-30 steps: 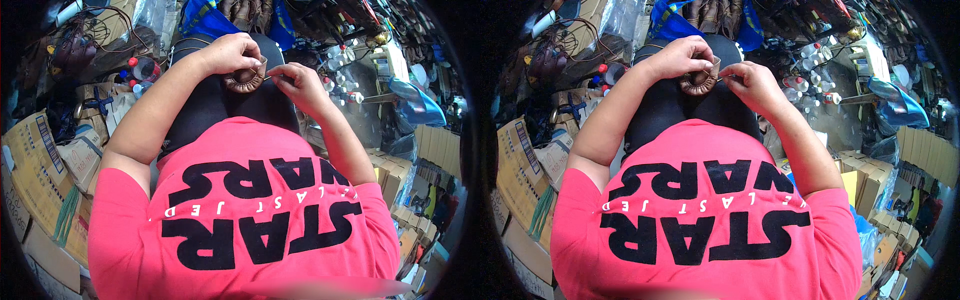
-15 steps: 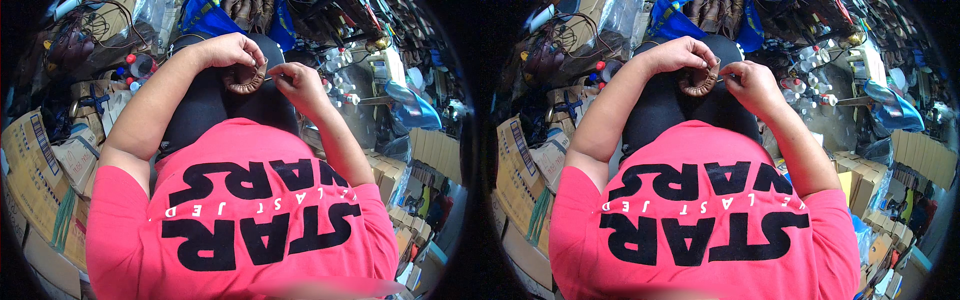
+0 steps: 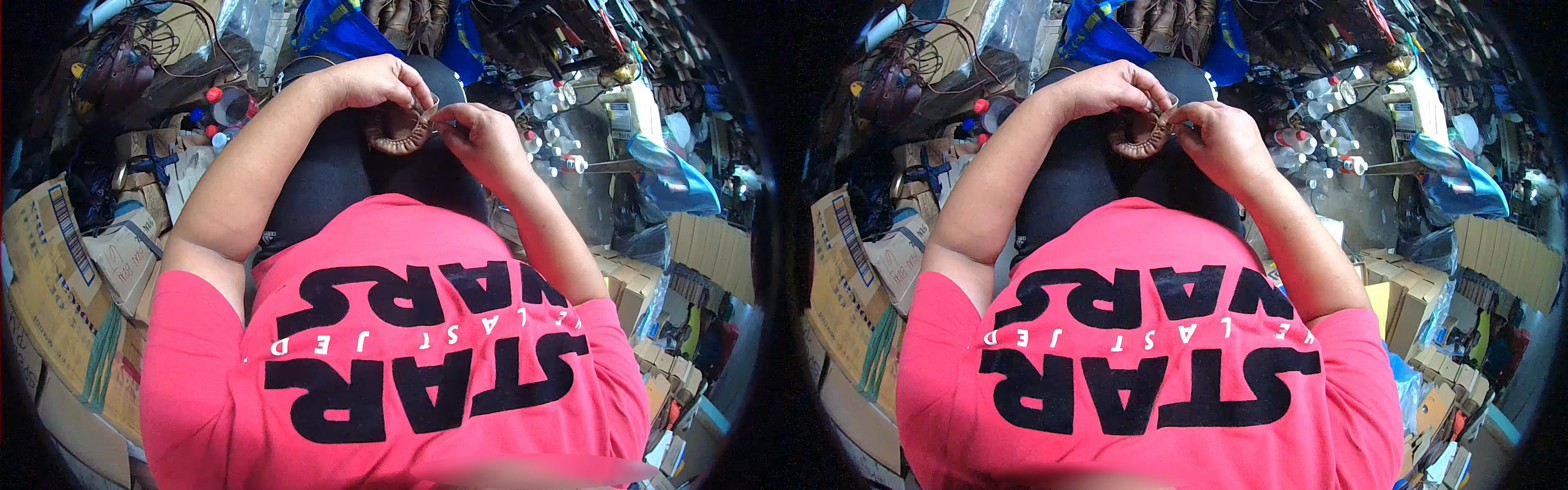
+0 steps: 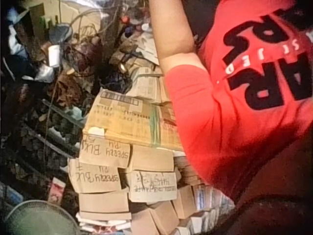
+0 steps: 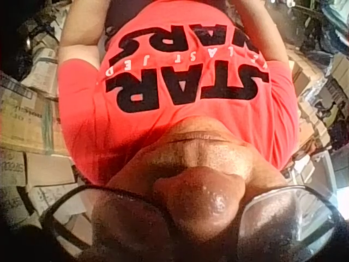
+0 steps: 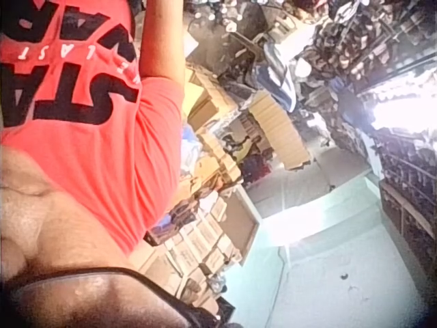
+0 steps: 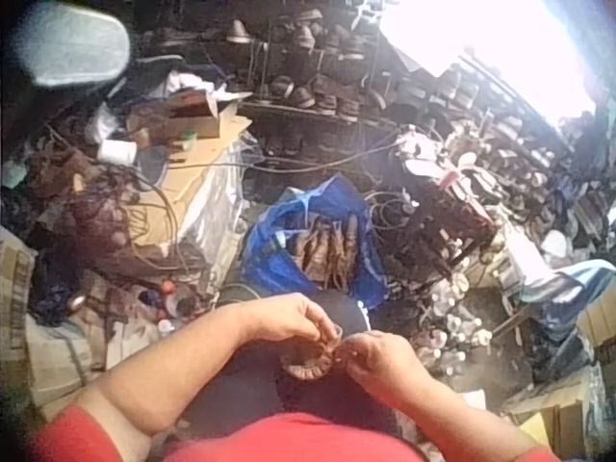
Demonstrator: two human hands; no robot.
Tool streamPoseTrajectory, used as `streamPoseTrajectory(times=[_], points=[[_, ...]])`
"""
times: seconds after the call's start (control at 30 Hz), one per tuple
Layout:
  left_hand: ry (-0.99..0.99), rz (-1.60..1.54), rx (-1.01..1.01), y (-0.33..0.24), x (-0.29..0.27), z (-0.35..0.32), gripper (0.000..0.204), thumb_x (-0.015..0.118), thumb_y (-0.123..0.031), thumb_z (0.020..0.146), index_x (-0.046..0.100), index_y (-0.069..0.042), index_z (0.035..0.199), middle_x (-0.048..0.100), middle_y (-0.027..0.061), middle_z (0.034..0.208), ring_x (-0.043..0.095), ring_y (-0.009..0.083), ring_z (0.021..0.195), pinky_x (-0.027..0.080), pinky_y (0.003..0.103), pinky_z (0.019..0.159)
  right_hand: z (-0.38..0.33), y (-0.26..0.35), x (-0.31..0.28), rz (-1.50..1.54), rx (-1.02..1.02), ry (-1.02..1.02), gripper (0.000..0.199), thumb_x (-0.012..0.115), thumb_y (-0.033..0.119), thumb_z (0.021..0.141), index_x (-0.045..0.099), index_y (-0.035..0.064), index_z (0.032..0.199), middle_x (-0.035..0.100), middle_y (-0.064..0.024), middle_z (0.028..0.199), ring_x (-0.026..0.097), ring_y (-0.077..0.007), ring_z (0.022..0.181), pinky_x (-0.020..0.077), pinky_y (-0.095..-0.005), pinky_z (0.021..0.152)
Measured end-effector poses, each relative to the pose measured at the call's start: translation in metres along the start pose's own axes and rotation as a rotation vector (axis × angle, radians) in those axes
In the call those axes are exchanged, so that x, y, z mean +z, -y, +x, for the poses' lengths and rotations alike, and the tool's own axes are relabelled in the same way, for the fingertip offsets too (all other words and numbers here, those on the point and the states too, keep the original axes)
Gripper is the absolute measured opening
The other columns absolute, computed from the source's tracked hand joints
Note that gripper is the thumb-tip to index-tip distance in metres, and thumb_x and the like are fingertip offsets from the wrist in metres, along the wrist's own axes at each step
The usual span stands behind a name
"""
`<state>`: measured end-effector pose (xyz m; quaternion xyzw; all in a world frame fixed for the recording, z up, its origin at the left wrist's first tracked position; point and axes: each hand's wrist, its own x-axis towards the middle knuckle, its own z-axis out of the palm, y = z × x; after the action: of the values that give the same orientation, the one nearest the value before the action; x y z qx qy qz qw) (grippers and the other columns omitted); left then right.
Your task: Hand-stitching a leather shoe upper with thread and a needle.
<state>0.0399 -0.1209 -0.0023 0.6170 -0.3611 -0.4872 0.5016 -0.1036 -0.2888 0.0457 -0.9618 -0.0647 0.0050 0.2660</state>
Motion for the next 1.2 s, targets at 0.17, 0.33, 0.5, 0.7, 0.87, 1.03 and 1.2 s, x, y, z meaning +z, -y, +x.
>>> streamPoseTrajectory(times=[0.17, 0.33, 0.5, 0.7, 0.87, 1.03, 1.2], points=[[0.019, -0.006, 0.026, 0.005, -0.002, 0.004, 0.024, 0.059, -0.006, 0.078, 0.069, -0.002, 0.100, 0.068, 0.0041, 0.087, 0.062, 0.0107, 0.080, 0.049, 0.026, 0.077, 0.007, -0.005, -0.005, -0.030, -0.013, 0.042, 0.014, 0.065, 0.015, 0.079, 0.070, 0.0117, 0.092, 0.062, -0.0122, 0.080, 0.062, -0.0313, 0.080, 0.0503, -0.0383, 0.070], [-0.084, 0.197, 0.076, 0.003, 0.002, 0.007, 0.020, 0.066, -0.008, 0.079, 0.070, -0.003, 0.097, 0.067, 0.0042, 0.085, 0.062, 0.0111, 0.081, 0.049, 0.027, 0.078, 0.018, -0.038, -0.006, 0.211, -0.023, 0.173, 0.017, 0.070, 0.008, 0.080, 0.072, 0.0130, 0.096, 0.060, -0.0039, 0.081, 0.061, -0.0167, 0.076, 0.0487, -0.0278, 0.070], [-0.101, 0.410, 0.199, 0.005, 0.002, 0.001, 0.019, 0.070, -0.008, 0.076, 0.072, -0.008, 0.094, 0.061, 0.0058, 0.086, 0.060, 0.0172, 0.086, 0.047, 0.029, 0.080, 0.024, -0.055, -0.001, 0.501, 0.078, 0.298, 0.017, 0.067, 0.006, 0.083, 0.072, 0.0125, 0.098, 0.062, 0.0002, 0.080, 0.056, -0.0083, 0.075, 0.0463, -0.0237, 0.073], [-0.109, 0.489, 0.158, 0.004, 0.003, 0.003, 0.020, 0.074, -0.009, 0.072, 0.073, -0.009, 0.092, 0.060, 0.0049, 0.085, 0.059, 0.0185, 0.086, 0.047, 0.029, 0.081, 0.022, -0.045, 0.010, 0.417, 0.101, 0.272, 0.013, 0.068, 0.004, 0.082, 0.070, 0.0068, 0.094, 0.060, -0.0009, 0.084, 0.058, -0.0106, 0.078, 0.0474, -0.0254, 0.073], [-0.255, 0.596, 0.260, 0.011, 0.008, -0.003, 0.027, 0.063, -0.004, 0.077, 0.068, -0.009, 0.103, 0.058, 0.0080, 0.092, 0.059, 0.0190, 0.086, 0.047, 0.031, 0.081, 0.012, -0.029, 0.000, 0.174, -0.088, 0.104, 0.015, 0.070, 0.009, 0.078, 0.071, 0.0122, 0.093, 0.057, -0.0064, 0.078, 0.059, -0.0197, 0.070, 0.0471, -0.0303, 0.063], [-0.612, 0.646, 0.314, 0.010, 0.024, -0.043, 0.039, 0.047, 0.008, 0.080, 0.062, -0.010, 0.112, 0.053, 0.0124, 0.099, 0.059, 0.0210, 0.078, 0.048, 0.029, 0.076, -0.010, -0.023, 0.004, 0.056, -0.043, 0.079, 0.020, 0.066, 0.011, 0.080, 0.070, 0.0151, 0.099, 0.055, -0.0080, 0.078, 0.059, -0.0269, 0.072, 0.0471, -0.0348, 0.066], [-0.681, 0.622, 0.263, 0.000, 0.059, -0.069, 0.020, 0.064, -0.004, 0.079, 0.070, -0.011, 0.097, 0.055, 0.0048, 0.076, 0.057, 0.0204, 0.074, 0.045, 0.032, 0.071, -0.027, -0.019, 0.020, -0.163, -0.160, -0.087, 0.030, 0.064, 0.012, 0.081, 0.066, 0.0181, 0.110, 0.054, -0.0070, 0.078, 0.055, -0.0254, 0.078, 0.0409, -0.0377, 0.072]])
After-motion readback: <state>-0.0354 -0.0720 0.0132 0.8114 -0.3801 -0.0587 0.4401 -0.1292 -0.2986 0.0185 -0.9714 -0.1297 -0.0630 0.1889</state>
